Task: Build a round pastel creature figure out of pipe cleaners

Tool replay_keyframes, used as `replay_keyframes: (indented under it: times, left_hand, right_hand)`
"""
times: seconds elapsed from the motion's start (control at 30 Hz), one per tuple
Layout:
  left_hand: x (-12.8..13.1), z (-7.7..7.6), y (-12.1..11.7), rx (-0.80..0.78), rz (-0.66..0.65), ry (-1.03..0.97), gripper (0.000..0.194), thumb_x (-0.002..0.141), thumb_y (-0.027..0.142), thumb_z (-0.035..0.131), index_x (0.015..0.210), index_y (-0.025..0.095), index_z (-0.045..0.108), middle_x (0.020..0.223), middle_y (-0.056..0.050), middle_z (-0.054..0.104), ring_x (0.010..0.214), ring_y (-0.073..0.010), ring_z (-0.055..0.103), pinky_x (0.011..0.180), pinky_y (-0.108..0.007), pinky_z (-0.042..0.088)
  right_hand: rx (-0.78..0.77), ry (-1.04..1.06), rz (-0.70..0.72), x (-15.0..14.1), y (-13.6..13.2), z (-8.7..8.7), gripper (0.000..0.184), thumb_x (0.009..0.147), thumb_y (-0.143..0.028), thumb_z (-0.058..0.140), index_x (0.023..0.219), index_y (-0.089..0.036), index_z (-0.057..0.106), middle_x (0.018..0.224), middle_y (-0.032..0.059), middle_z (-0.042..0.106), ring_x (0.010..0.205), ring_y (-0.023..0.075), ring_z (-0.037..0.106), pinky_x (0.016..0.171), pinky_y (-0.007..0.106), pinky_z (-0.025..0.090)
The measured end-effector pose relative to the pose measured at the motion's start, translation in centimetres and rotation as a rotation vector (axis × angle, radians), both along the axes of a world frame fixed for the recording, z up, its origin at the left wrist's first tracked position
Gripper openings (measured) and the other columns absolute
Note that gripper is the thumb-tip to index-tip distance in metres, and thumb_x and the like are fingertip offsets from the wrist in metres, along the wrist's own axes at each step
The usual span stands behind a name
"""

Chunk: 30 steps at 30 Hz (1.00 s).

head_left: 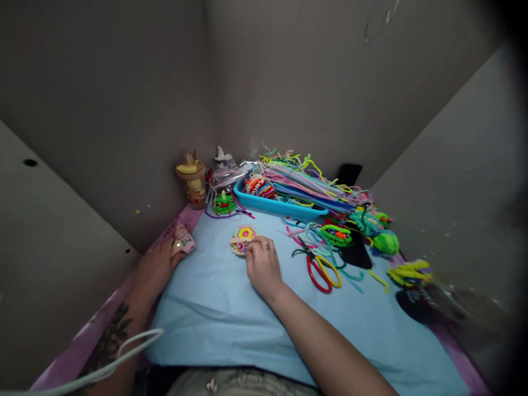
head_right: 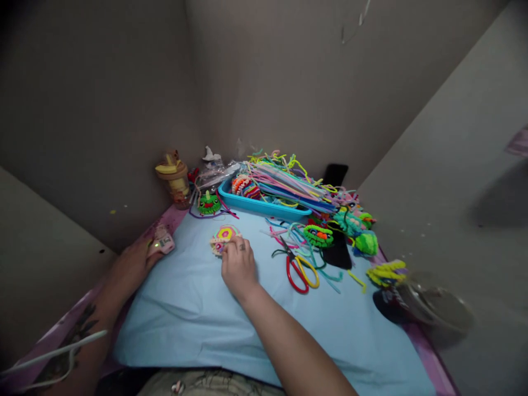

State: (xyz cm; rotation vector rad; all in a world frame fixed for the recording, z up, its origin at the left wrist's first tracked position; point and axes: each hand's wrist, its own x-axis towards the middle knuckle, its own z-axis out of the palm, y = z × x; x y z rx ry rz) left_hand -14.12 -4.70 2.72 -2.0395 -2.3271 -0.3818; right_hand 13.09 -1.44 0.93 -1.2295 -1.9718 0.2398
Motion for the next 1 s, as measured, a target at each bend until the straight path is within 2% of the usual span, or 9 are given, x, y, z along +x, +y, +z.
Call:
replay_keyframes:
  times: [0.13, 0.23, 0.33, 0.47, 0.63, 0.73, 0.8, 0.87, 1.0]
  left_hand:
    - [0.6, -0.3, -0.6, 0.025, 0.137, 0.199, 0.053, 0.087, 0.046, 0.043, 0.125, 0.008, 0.049, 0.109, -0.021, 0.056, 0.100, -0.0367, 0.055, 0.081, -0.047, 0.045]
    - [2.0, -0.1, -1.0, 0.137, 0.127, 0.158, 0.054, 0.085, 0.045, 0.048, 0.126, 0.011, 0.047, 0.116, -0.021, 0.052, 0.107, -0.0370, 0.051, 0.084, -0.049, 0.044]
    - [4.3, 0.2, -0.5, 0.196, -0.097, -0.032, 0.044, 0.086, 0.039, 0.049, 0.121, 0.012, 0.051, 0.116, -0.017, 0.052, 0.110, -0.0323, 0.050, 0.092, -0.046, 0.043]
    - [7.8, 0.6, 1.7, 0.154, -0.359, -0.265, 0.037, 0.088, 0.033, 0.047, 0.121, 0.016, 0.051, 0.122, -0.014, 0.051, 0.114, -0.0282, 0.050, 0.097, -0.045, 0.041]
    - [10.0, 0.2, 5.0, 0.110, -0.598, -0.529, 0.049, 0.083, 0.028, 0.055, 0.129, 0.017, 0.043, 0.135, -0.014, 0.045, 0.129, -0.0280, 0.039, 0.107, -0.045, 0.033]
    - [10.5, -0.8, 5.9, 0.046, -0.607, -0.674, 0.061, 0.079, 0.023, 0.058, 0.134, 0.012, 0.036, 0.138, -0.018, 0.041, 0.130, -0.0290, 0.038, 0.109, -0.046, 0.031]
    - [10.9, -1.6, 5.9, 0.024, -0.565, -0.757, 0.066, 0.077, 0.022, 0.059, 0.136, 0.011, 0.032, 0.139, -0.019, 0.039, 0.130, -0.0296, 0.039, 0.108, -0.047, 0.032]
    - [11.3, -2.4, 5.8, 0.018, -0.531, -0.818, 0.070, 0.077, 0.022, 0.061, 0.138, 0.012, 0.028, 0.140, -0.019, 0.038, 0.130, -0.0299, 0.039, 0.108, -0.046, 0.033]
    - [11.8, -3.3, 6.1, 0.031, -0.522, -0.934, 0.074, 0.078, 0.024, 0.062, 0.140, 0.015, 0.021, 0.141, -0.019, 0.035, 0.130, -0.0284, 0.040, 0.107, -0.045, 0.035]
  right_hand:
    - [-0.006, -0.072, -0.018, -0.3, 0.3, -0.4, 0.014, 0.085, -0.010, 0.047, 0.086, -0.018, 0.058, 0.106, 0.0132, 0.056, 0.100, 0.0274, 0.045, 0.090, 0.044, 0.041]
    - [-0.067, -0.040, -0.005, -0.4, 0.5, -0.6, 0.014, 0.084, -0.011, 0.047, 0.087, -0.020, 0.058, 0.108, 0.0148, 0.055, 0.102, 0.0299, 0.043, 0.091, 0.048, 0.039]
    - [-0.113, 0.004, 0.002, -0.5, 0.7, -0.8, 0.014, 0.085, -0.012, 0.047, 0.087, -0.020, 0.058, 0.110, 0.0156, 0.054, 0.104, 0.0316, 0.043, 0.091, 0.051, 0.037]
    - [-0.106, -0.013, -0.019, -0.7, 0.8, -0.9, 0.014, 0.085, -0.012, 0.047, 0.087, -0.020, 0.058, 0.112, 0.0157, 0.054, 0.105, 0.0313, 0.044, 0.090, 0.051, 0.038]
    - [-0.043, 0.090, 0.024, 0.3, 0.9, -0.8, 0.010, 0.084, -0.014, 0.050, 0.084, -0.021, 0.058, 0.104, 0.0113, 0.053, 0.104, 0.0265, 0.047, 0.093, 0.045, 0.041]
    - [-0.072, 0.298, 0.005, 1.4, 1.3, -1.2, 0.012, 0.080, -0.013, 0.051, 0.085, -0.021, 0.057, 0.099, 0.0075, 0.051, 0.100, 0.0226, 0.051, 0.091, 0.041, 0.043]
    - [-0.171, 0.441, -0.021, 1.9, 1.9, -1.8, 0.014, 0.077, -0.014, 0.053, 0.088, -0.021, 0.056, 0.102, 0.0067, 0.051, 0.100, 0.0216, 0.052, 0.085, 0.038, 0.046]
    - [-0.299, 0.583, 0.025, 2.1, 2.8, -2.5, 0.022, 0.074, -0.017, 0.057, 0.096, -0.022, 0.056, 0.112, 0.0074, 0.051, 0.105, 0.0215, 0.052, 0.082, 0.035, 0.049]
    - [-0.423, 0.760, 0.124, 1.7, 4.1, -3.7, 0.039, 0.073, -0.020, 0.060, 0.111, -0.023, 0.053, 0.125, 0.0075, 0.050, 0.115, 0.0211, 0.050, 0.092, 0.035, 0.046]
